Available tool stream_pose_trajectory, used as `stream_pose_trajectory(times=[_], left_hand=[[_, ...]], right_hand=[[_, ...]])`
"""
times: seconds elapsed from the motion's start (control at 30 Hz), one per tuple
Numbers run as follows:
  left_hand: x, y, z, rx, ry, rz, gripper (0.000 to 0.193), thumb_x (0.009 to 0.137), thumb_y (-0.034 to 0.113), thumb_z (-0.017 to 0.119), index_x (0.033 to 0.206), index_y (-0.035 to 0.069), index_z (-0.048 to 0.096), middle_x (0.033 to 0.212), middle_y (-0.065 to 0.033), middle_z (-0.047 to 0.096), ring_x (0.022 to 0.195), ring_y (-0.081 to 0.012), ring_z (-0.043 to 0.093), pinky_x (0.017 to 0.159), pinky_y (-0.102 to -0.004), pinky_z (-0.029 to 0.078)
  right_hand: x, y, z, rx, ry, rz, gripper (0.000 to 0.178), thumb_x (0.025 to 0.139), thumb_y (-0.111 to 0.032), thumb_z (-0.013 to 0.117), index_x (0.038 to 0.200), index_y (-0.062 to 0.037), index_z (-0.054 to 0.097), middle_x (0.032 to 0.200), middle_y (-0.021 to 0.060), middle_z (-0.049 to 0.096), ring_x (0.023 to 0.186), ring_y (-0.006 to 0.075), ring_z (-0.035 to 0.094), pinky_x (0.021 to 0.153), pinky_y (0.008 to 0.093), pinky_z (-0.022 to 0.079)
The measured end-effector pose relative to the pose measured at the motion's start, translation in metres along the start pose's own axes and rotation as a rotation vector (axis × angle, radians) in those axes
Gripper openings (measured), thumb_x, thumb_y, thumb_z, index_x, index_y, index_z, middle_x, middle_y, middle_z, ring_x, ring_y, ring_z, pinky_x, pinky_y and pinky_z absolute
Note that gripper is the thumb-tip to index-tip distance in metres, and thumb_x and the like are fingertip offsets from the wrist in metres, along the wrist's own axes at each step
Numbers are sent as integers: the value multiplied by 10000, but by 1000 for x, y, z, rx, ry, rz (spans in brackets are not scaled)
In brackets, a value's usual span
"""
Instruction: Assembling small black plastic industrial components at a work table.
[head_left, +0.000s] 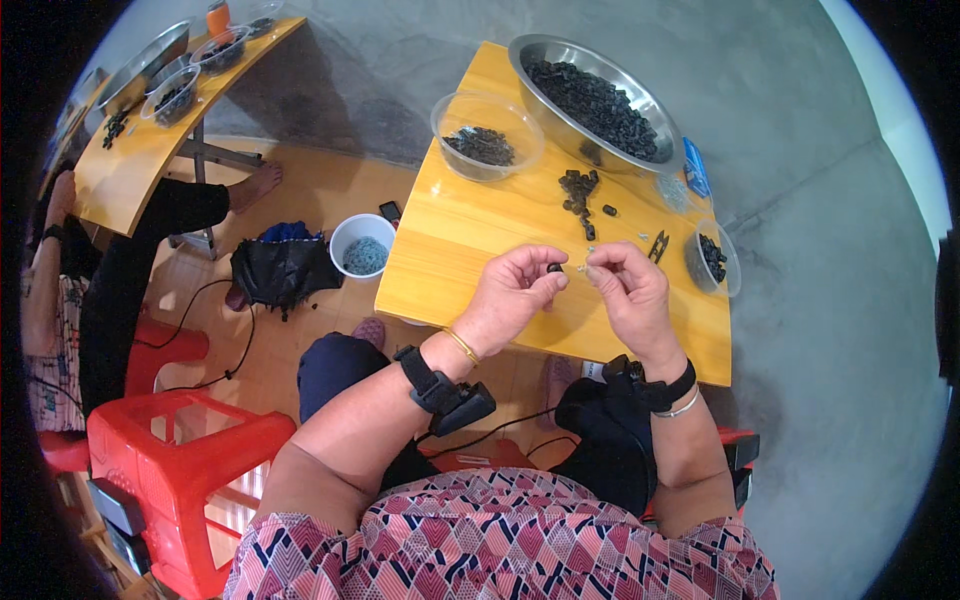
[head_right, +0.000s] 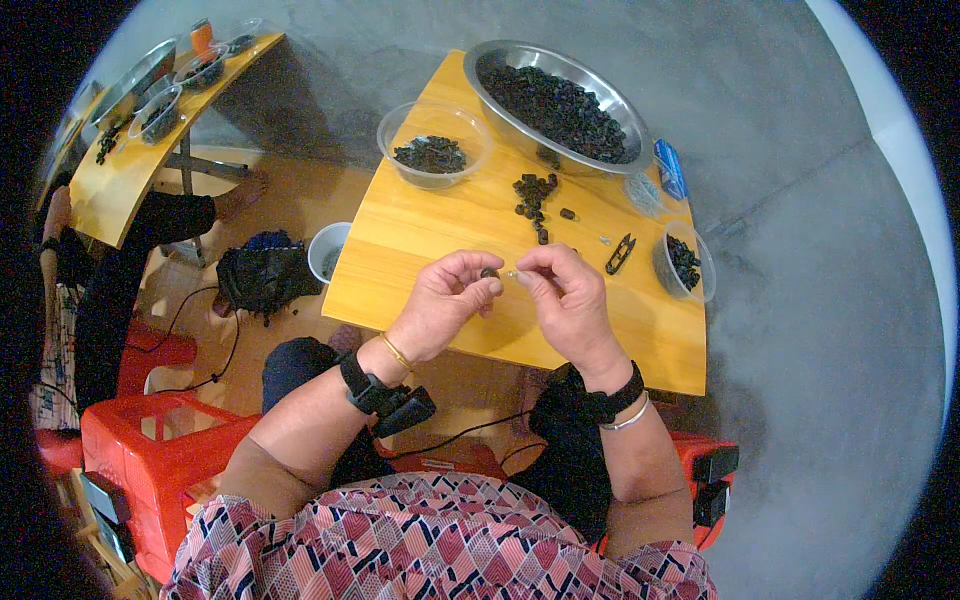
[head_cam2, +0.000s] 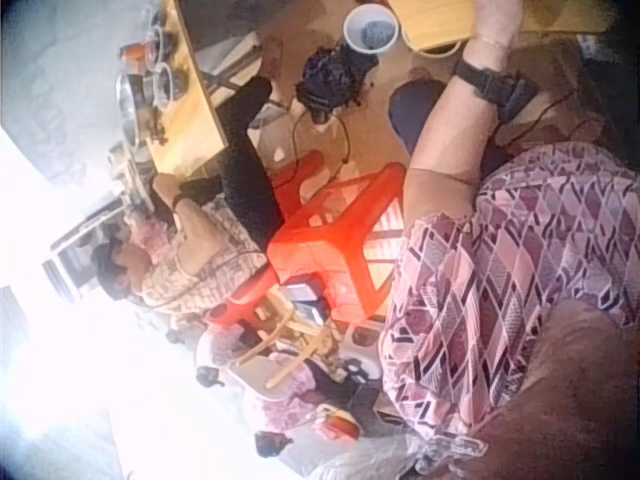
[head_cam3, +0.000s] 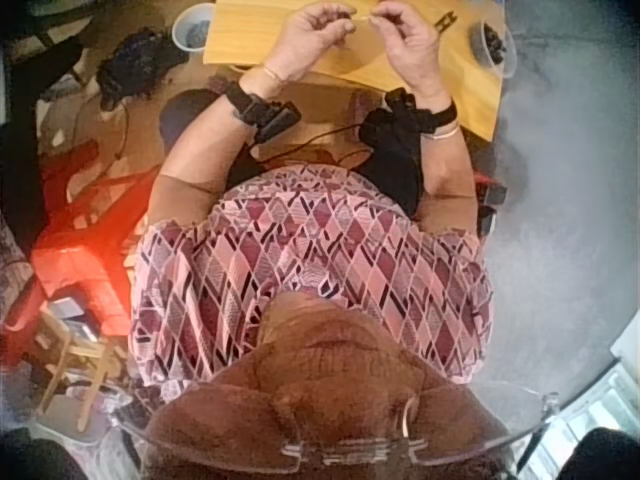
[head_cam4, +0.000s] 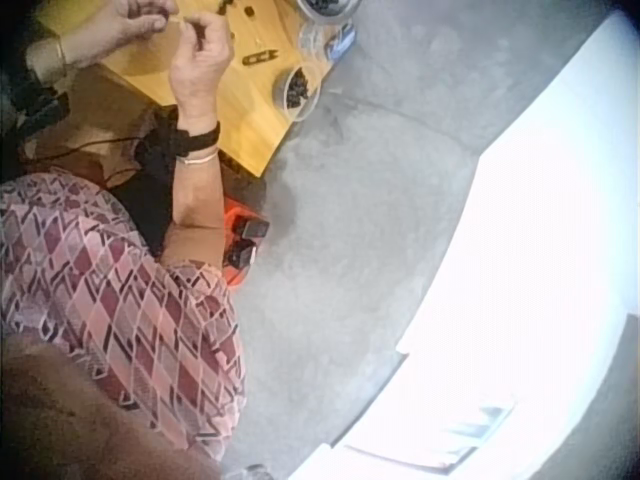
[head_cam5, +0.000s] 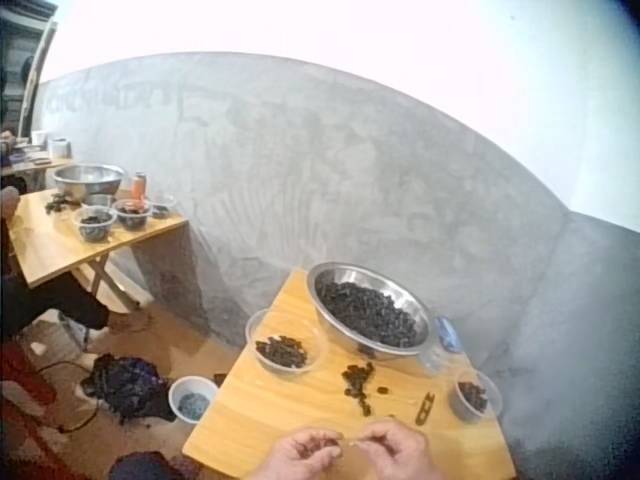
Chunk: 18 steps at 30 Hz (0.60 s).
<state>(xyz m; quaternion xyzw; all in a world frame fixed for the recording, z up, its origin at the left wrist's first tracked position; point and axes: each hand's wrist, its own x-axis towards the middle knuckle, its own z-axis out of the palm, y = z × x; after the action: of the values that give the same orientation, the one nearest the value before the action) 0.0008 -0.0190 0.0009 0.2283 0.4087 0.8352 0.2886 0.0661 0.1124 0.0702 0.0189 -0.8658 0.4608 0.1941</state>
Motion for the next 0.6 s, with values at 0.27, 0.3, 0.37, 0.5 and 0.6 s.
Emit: stream_pose_trajectory(times=[0.27, 0.3, 0.37, 0.5, 0.6], left_hand=[[0, -5, 2, 135, 7, -29, 147, 761, 42, 600, 898, 26, 551, 736, 7, 555, 640, -35, 485, 549, -162, 415], [0, -5, 2, 135, 7, -29, 147, 761, 42, 600, 898, 26, 551, 736, 7, 555, 640, -35, 485, 549, -162, 415], [-1, -5, 3, 167, 15, 20, 135, 757, 41, 605, 885, 18, 570, 757, -3, 579, 688, -43, 502, 613, -177, 429], [-1, -4, 3, 201, 2, 12, 134, 758, 38, 602, 889, 12, 583, 805, -15, 600, 735, -53, 514, 675, -197, 434], [-2, -4, 4, 211, 4, 37, 138, 761, 40, 598, 894, 5, 587, 823, -20, 606, 745, -61, 519, 689, -207, 436]], right_hand=[[2, -6, -2, -108, -8, -77, 73, 730, 27, 556, 783, -16, 533, 716, 67, 536, 661, 152, 532, 601, 240, 427], [2, -6, -2, -132, -9, -100, 76, 724, 32, 556, 777, -17, 533, 714, 70, 534, 660, 162, 533, 597, 247, 423], [2, -10, -1, -153, -29, -103, 81, 716, 36, 556, 773, -17, 532, 710, 77, 531, 657, 177, 534, 592, 256, 421], [2, -11, -1, -210, -78, -151, 93, 699, 49, 550, 763, -14, 527, 703, 92, 526, 647, 204, 533, 580, 270, 417], [1, -11, 0, -238, -82, -187, 104, 688, 58, 544, 764, -11, 526, 699, 103, 520, 639, 226, 529, 571, 275, 418]])
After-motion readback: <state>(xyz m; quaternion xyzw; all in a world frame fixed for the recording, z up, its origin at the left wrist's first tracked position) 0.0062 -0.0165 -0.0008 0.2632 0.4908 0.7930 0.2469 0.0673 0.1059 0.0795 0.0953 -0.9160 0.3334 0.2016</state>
